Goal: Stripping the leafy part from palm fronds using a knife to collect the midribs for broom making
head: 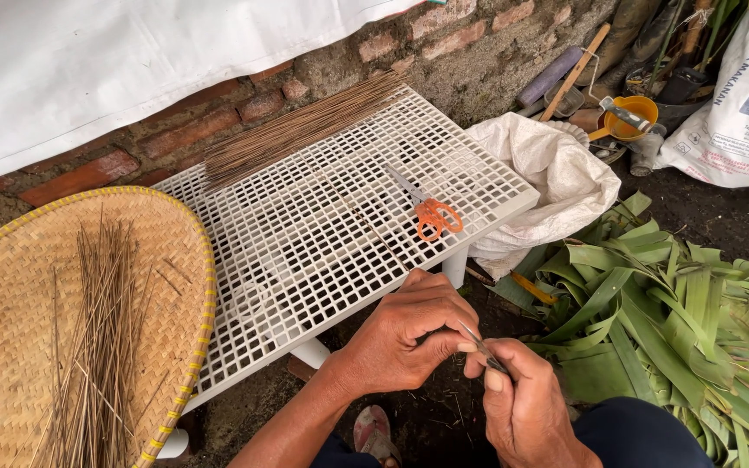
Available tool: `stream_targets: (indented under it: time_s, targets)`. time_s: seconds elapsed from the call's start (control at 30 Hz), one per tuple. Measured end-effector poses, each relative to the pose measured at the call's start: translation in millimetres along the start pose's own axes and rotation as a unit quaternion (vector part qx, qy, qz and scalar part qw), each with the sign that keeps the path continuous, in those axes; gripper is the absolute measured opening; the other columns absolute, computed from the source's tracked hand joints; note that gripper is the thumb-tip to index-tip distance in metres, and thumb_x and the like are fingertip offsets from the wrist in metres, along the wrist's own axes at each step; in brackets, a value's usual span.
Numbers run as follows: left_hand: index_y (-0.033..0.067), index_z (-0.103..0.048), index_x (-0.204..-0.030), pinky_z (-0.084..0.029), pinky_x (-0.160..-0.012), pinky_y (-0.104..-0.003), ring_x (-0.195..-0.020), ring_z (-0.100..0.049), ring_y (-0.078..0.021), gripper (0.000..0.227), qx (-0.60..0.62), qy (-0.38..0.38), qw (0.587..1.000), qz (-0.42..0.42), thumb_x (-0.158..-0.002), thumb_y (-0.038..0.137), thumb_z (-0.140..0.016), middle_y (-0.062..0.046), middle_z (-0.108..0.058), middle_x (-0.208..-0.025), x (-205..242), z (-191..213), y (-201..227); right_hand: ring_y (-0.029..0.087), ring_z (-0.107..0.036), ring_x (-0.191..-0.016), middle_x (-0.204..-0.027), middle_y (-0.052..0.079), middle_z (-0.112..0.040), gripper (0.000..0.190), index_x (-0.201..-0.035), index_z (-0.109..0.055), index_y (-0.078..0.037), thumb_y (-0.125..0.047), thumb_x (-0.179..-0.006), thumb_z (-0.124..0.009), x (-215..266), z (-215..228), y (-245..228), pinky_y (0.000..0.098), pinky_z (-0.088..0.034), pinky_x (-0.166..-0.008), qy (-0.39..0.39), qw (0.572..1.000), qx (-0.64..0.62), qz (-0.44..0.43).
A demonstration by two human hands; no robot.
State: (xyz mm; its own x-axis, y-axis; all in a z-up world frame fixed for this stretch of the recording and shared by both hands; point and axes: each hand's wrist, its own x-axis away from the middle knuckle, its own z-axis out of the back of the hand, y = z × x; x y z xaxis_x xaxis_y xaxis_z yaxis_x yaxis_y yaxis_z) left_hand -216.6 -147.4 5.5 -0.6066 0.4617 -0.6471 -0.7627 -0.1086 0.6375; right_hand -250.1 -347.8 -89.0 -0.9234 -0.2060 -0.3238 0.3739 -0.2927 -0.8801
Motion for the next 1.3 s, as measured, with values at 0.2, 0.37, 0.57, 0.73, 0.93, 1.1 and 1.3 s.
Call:
stream_targets:
  time_s: [0.2, 0.37, 0.57, 0.73, 0.93, 1.1, 1.3]
  targets:
    - [0.0136, -0.062, -0.091, -0.037, -0.091, -0.038, -0.085, -0.062, -0.0185, 0.026, -0.003, 0.002, 1.000, 0.005, -0.111, 0.024, -0.049, -0.001, -0.067, -0.091, 3, -3, -6, 0.013, -0.068, -0.073, -0.083, -0.003, -0.071, 0.048, -0.089, -0.068, -0.012, -0.048, -0.102, -0.039, -1, -3, -3, 0.0292, -0.054, -0.072, 0.026, 0.998, 0.038, 0.035]
    - [0.0143, -0.062, -0.091, -0.037, -0.091, -0.038, -0.087, -0.063, -0.0186, 0.029, -0.011, 0.005, 1.000, 0.003, -0.112, 0.027, -0.046, 0.000, -0.067, -0.092, 4, -3, -8, 0.013, -0.057, -0.065, -0.081, -0.001, -0.068, 0.049, -0.089, -0.069, -0.013, -0.053, -0.099, -0.042, 3, -3, 7, 0.0358, -0.047, -0.062, 0.009, 0.999, 0.018, -0.029]
    - [0.0147, -0.060, -0.090, -0.036, -0.089, -0.038, -0.085, -0.062, -0.0182, 0.029, -0.035, 0.003, 0.999, -0.002, -0.112, 0.024, -0.044, 0.001, -0.066, -0.090, 5, -2, -9, 0.014, -0.055, -0.064, -0.080, -0.002, -0.065, 0.050, -0.089, -0.067, -0.012, -0.053, -0.100, -0.039, 3, -6, 11, 0.0362, -0.046, -0.062, 0.008, 0.999, 0.039, -0.020]
    - [0.0156, -0.061, -0.092, -0.036, -0.091, -0.037, -0.089, -0.063, -0.0180, 0.028, -0.040, -0.010, 0.999, 0.005, -0.112, 0.024, -0.043, 0.001, -0.067, -0.094, 6, 1, -12, 0.010, -0.052, -0.058, -0.078, -0.001, -0.064, 0.050, -0.090, -0.064, -0.009, -0.050, -0.102, -0.039, 2, -12, 1, 0.0298, -0.048, -0.058, 0.013, 1.000, -0.003, 0.014]
    - [0.0143, -0.063, -0.096, -0.038, -0.093, -0.037, -0.088, -0.064, -0.0172, 0.025, -0.039, -0.007, 0.999, 0.001, -0.111, 0.028, -0.048, 0.003, -0.067, -0.095, 1, 3, -7, 0.011, -0.047, -0.060, -0.083, 0.010, -0.057, 0.037, -0.130, -0.043, -0.004, -0.033, -0.108, -0.036, 8, -21, 4, 0.0277, -0.039, -0.050, 0.045, 0.988, -0.135, 0.060]
    - [0.0145, -0.063, -0.097, -0.037, -0.094, -0.037, -0.085, -0.062, -0.0170, 0.020, -0.036, 0.009, 0.999, 0.005, -0.110, 0.025, -0.051, 0.001, -0.066, -0.094, 1, 2, -5, 0.012, -0.054, -0.070, -0.086, 0.010, -0.058, 0.034, -0.131, -0.039, -0.005, -0.031, -0.109, -0.037, 7, -22, 2, 0.0256, -0.047, -0.057, 0.065, 0.990, -0.086, 0.089]
    - [0.0141, -0.063, -0.094, -0.037, -0.093, -0.036, -0.083, -0.060, -0.0172, 0.021, -0.054, 0.010, 0.998, 0.006, -0.109, 0.024, -0.053, 0.001, -0.066, -0.092, 0, 1, -5, 0.009, -0.052, -0.058, -0.086, 0.001, -0.062, 0.037, -0.128, -0.042, -0.007, -0.036, -0.106, -0.036, 9, -16, 1, 0.0286, -0.048, -0.057, 0.059, 0.997, -0.001, 0.046]
